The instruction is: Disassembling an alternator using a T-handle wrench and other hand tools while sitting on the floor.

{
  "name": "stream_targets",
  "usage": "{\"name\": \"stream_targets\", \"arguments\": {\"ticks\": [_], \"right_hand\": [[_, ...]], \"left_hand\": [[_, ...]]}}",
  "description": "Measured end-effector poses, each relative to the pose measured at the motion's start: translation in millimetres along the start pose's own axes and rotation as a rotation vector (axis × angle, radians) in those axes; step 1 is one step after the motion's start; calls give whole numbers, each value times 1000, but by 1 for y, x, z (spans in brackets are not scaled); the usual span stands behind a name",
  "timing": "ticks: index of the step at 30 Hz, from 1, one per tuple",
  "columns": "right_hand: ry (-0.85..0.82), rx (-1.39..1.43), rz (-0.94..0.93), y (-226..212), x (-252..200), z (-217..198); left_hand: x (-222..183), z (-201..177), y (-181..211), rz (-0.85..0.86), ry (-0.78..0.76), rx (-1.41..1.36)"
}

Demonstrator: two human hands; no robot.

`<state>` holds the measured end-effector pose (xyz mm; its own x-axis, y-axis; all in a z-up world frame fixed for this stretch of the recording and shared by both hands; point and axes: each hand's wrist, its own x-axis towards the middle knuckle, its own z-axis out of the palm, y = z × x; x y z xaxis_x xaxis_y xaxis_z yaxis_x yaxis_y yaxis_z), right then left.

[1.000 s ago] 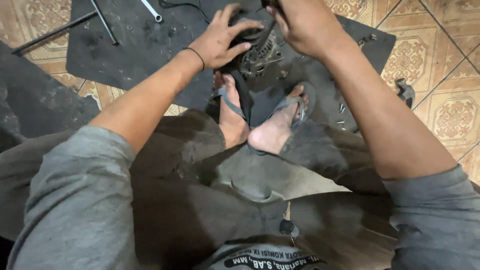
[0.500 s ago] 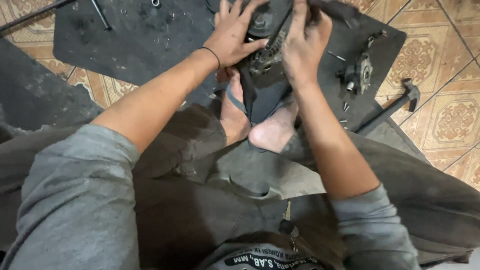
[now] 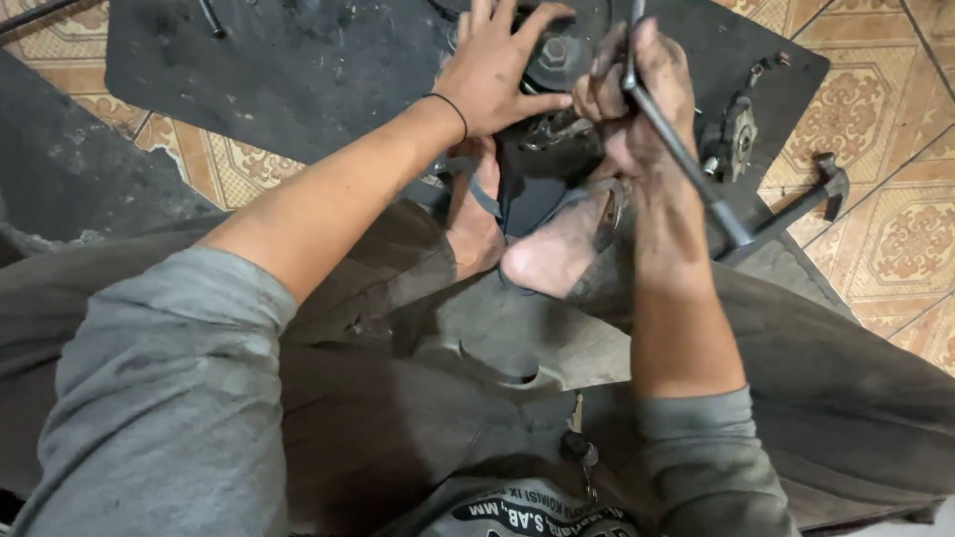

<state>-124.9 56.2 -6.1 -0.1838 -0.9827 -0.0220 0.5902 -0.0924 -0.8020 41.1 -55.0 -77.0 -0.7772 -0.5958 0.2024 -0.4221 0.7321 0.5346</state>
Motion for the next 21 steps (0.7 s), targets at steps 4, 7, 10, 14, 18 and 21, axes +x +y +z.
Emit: {"name": "stream_targets", "arguments": {"ticks": [4, 7, 10, 14, 18, 21], "right_hand": [[-257, -401, 235, -42, -3, -13], [-341, -995, 354, -81, -3, 2], [-545, -1410, 375, -106, 3, 20], [-721, -1943, 229, -98, -3, 17], [-643, -2188, -101, -85, -29, 41], [-256, -2088, -197, -61, -37, 36]], "left_hand": [[-2, -1, -6, 29, 28, -5], [-4, 0, -7, 13, 28, -44], [3, 2, -6, 44, 46, -45], [9, 6, 1, 30, 44, -29], [2, 21, -12, 105, 94, 59], [9, 20, -5, 71, 110, 62]]}}
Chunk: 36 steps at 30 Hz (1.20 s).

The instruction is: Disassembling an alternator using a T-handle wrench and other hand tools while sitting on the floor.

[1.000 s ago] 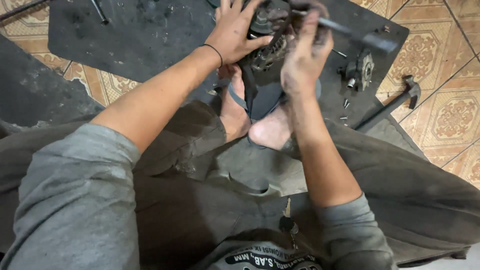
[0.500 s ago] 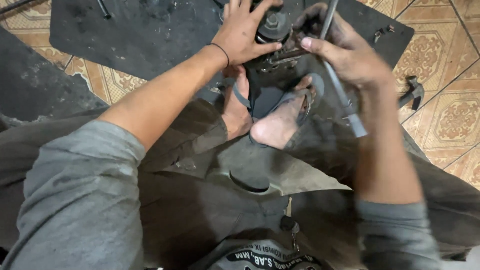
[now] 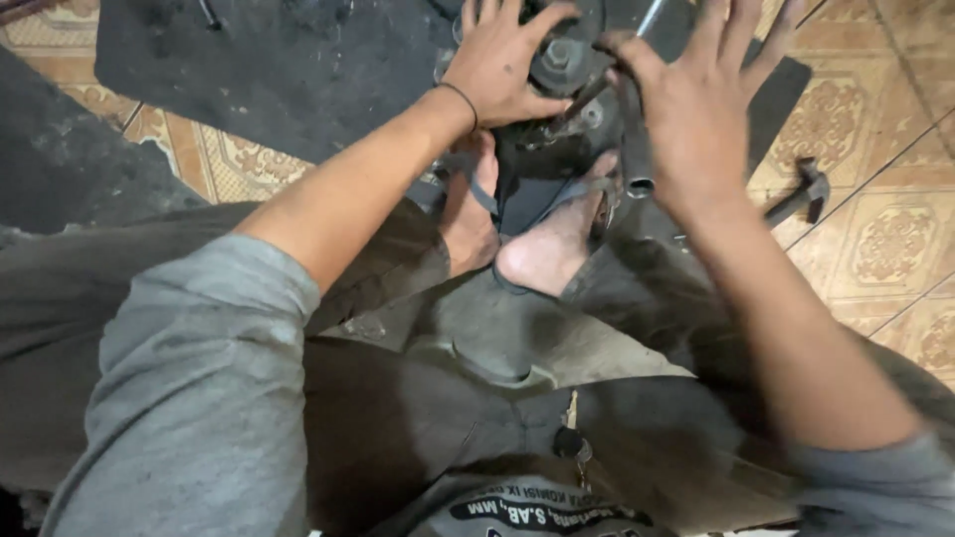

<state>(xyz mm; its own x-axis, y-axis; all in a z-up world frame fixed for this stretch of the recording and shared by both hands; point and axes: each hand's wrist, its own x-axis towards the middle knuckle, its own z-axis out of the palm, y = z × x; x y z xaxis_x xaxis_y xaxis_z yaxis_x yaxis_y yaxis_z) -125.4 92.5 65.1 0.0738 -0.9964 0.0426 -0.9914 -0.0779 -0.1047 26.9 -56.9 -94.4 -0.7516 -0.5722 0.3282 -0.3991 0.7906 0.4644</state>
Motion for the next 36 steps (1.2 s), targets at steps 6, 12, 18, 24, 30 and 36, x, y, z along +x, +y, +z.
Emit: {"name": "stream_targets", "arguments": {"ticks": [6, 12, 18, 24, 30, 36], "right_hand": [[530, 673, 333, -38, 0, 60], [800, 1835, 616, -38, -11, 99], [501, 2128, 320, -6, 10, 80], [15, 1896, 321, 9, 17, 68], [654, 2097, 328, -24, 12, 98], [762, 1934, 281, -31, 8, 95]], "left_hand": [[0, -3, 5, -67, -62, -41], [-3, 1, 6, -75, -11, 50], [-2, 1, 10, -105, -49, 69], [-1, 2, 14, -88, -65, 114], [-3, 4, 10, -82, -42, 112], [-3, 2, 13, -67, -26, 92]]}}
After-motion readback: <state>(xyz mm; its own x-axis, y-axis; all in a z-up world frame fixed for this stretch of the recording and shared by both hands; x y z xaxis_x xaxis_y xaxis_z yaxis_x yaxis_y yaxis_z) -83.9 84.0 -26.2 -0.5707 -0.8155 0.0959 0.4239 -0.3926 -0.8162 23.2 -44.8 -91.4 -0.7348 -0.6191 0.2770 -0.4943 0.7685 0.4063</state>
